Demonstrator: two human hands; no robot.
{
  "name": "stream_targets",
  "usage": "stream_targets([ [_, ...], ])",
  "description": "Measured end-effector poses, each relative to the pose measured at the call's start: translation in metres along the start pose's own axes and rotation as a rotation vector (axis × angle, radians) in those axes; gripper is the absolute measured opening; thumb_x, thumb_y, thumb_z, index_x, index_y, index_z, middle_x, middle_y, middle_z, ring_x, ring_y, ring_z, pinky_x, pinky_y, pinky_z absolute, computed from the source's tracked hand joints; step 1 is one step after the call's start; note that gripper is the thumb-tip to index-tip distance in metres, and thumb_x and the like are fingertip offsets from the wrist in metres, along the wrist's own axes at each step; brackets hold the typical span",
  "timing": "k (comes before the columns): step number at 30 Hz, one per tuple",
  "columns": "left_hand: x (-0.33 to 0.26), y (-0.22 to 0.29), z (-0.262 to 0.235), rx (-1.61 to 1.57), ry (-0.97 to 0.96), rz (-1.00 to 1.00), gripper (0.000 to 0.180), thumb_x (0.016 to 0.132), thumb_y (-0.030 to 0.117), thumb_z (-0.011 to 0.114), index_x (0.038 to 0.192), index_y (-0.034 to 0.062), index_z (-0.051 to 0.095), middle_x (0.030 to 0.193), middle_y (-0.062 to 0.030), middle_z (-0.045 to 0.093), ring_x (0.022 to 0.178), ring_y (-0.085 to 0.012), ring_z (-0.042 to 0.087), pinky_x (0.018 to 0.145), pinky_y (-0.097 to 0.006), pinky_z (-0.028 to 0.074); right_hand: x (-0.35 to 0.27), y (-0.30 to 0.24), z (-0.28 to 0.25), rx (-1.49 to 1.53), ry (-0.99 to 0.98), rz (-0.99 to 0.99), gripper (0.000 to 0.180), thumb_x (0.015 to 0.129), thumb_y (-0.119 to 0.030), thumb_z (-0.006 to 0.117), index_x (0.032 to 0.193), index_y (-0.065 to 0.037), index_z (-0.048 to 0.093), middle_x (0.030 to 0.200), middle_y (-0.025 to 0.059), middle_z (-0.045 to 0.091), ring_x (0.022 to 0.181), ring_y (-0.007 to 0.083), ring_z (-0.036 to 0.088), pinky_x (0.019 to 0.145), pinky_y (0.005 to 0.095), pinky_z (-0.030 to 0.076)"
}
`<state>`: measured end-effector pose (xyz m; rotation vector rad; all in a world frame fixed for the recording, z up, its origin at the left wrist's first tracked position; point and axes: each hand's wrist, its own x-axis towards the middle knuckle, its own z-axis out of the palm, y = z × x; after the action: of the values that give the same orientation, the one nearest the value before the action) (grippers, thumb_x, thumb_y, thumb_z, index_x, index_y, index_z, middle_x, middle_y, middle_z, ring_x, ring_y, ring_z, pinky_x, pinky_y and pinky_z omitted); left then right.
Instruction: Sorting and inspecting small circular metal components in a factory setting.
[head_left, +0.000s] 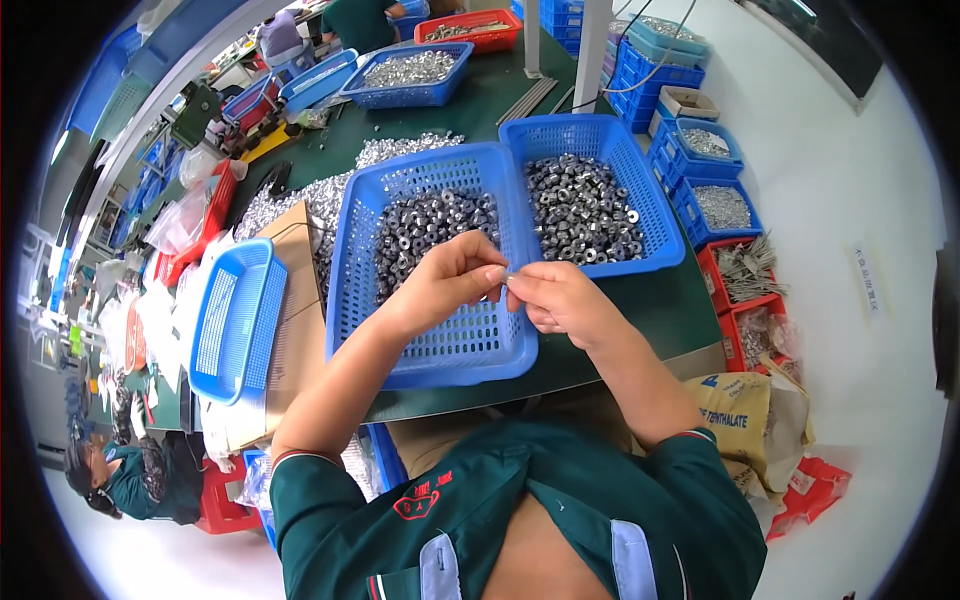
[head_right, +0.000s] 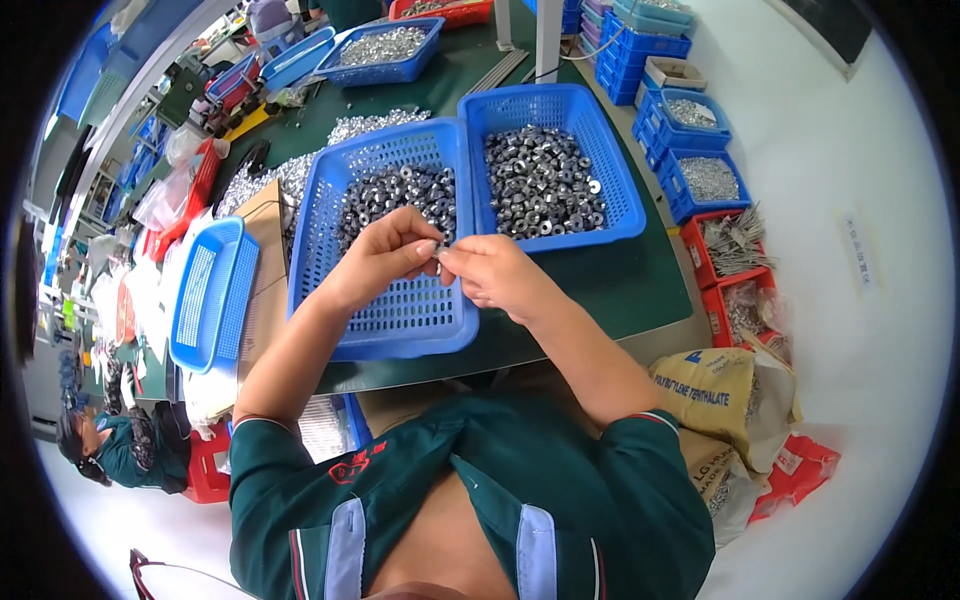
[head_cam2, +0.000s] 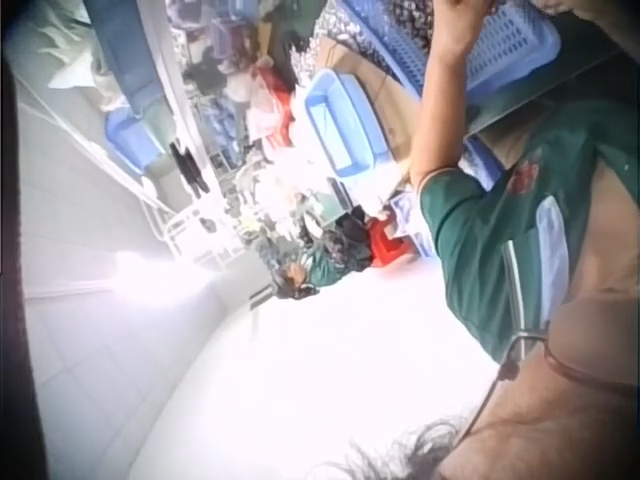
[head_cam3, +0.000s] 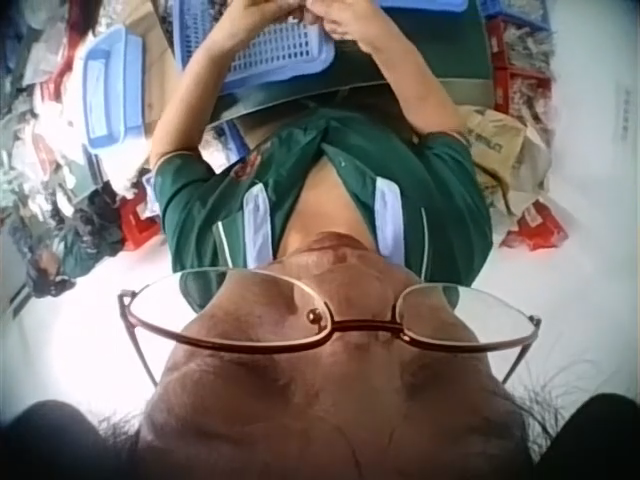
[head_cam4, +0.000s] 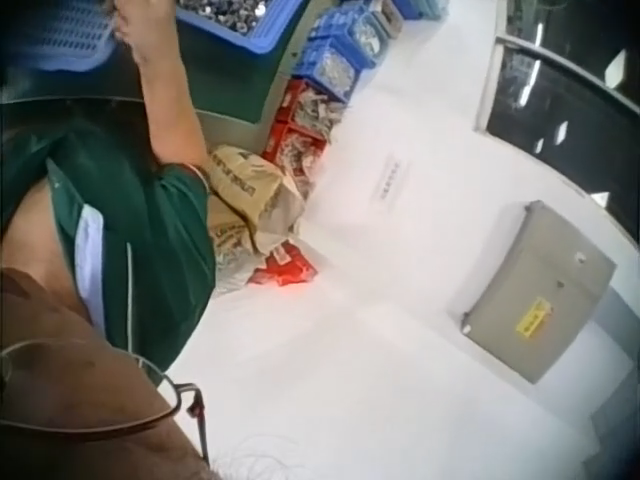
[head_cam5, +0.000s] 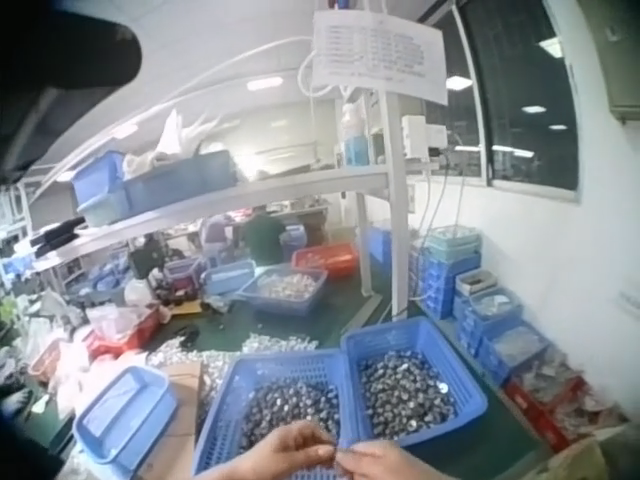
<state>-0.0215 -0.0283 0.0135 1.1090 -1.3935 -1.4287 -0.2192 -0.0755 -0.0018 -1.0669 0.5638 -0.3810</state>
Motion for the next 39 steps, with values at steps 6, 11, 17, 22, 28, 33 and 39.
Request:
stream_targets([
  [6, 0.056, 0.021, 0.010, 0.337, -0.001, 0.047, 0.018, 0.090, 0.016, 0.058, 0.098, 0.0002, 0.055, 0.079, -0.0048, 0.059, 0.075, -0.0120, 0.056, 0.068, -0.028, 0.046, -0.020, 0.059, -0.039, -0.811, 0.643, -0.632, 0.022, 0.090, -0.024, 0.060, 0.079, -0.005, 0.062, 0.057, 0.0103, 0.055, 0.047, 0.0266, 0.054, 0.046, 0.0350, 0.039],
  [11, 0.132, 0.018, 0.034, 0.810, -0.001, 0.193, 0.021, 0.085, 0.016, 0.062, 0.099, 0.0019, 0.055, 0.082, -0.0098, 0.060, 0.077, -0.0194, 0.060, 0.071, -0.032, 0.048, -0.044, 0.089, -0.066, -1.293, 0.792, -0.652, 0.022, 0.085, -0.023, 0.062, 0.071, -0.008, 0.057, 0.061, 0.0114, 0.058, 0.055, 0.0316, 0.058, 0.050, 0.0421, 0.045],
  [17, 0.251, -0.033, 0.038, 1.154, 0.000, 0.299, 0.020, 0.082, 0.015, 0.059, 0.101, 0.0072, 0.057, 0.088, -0.0157, 0.063, 0.087, -0.0369, 0.061, 0.074, -0.045, 0.048, -0.047, 0.106, -0.084, -1.327, 0.778, -0.672, 0.022, 0.086, -0.024, 0.060, 0.072, -0.009, 0.054, 0.062, 0.0094, 0.056, 0.058, 0.0304, 0.057, 0.053, 0.0427, 0.045],
  [22, 0.308, -0.054, 0.039, 1.322, 0.058, 0.349, 0.018, 0.081, 0.013, 0.058, 0.099, 0.0100, 0.058, 0.091, -0.0153, 0.063, 0.091, -0.0361, 0.061, 0.076, -0.045, 0.048, -0.048, 0.107, -0.084, -1.286, 0.814, -0.619, 0.021, 0.086, -0.023, 0.060, 0.072, -0.008, 0.053, 0.062, 0.0096, 0.056, 0.057, 0.0312, 0.057, 0.052, 0.0424, 0.044],
  [28, 0.328, -0.065, 0.033, 1.411, -0.005, 0.158, 0.017, 0.080, 0.014, 0.058, 0.095, 0.0135, 0.065, 0.097, -0.0132, 0.064, 0.096, -0.0335, 0.061, 0.080, -0.044, 0.050, -0.047, 0.108, -0.086, -1.287, 0.808, -0.615, 0.021, 0.085, -0.023, 0.061, 0.072, -0.009, 0.053, 0.062, 0.0095, 0.056, 0.057, 0.0309, 0.057, 0.051, 0.0418, 0.045],
  [33, 0.288, -0.034, 0.015, 1.335, 0.024, 0.347, 0.022, 0.081, 0.018, 0.060, 0.101, 0.0127, 0.067, 0.100, -0.0140, 0.062, 0.097, -0.0325, 0.060, 0.085, -0.042, 0.048, -0.047, 0.106, -0.088, -1.273, 0.807, -0.584, 0.022, 0.087, -0.024, 0.060, 0.072, -0.008, 0.056, 0.064, 0.0115, 0.057, 0.059, 0.0322, 0.057, 0.053, 0.0428, 0.044],
  [39, 0.140, 0.023, -0.022, 1.076, 0.209, 0.415, 0.016, 0.083, 0.012, 0.064, 0.098, 0.0059, 0.065, 0.092, -0.0114, 0.063, 0.082, -0.0233, 0.064, 0.072, -0.032, 0.051, -0.050, 0.101, -0.086, -1.364, 0.770, -0.604, 0.020, 0.086, -0.021, 0.060, 0.071, -0.008, 0.054, 0.063, 0.0113, 0.056, 0.058, 0.0324, 0.056, 0.052, 0.0435, 0.043],
])
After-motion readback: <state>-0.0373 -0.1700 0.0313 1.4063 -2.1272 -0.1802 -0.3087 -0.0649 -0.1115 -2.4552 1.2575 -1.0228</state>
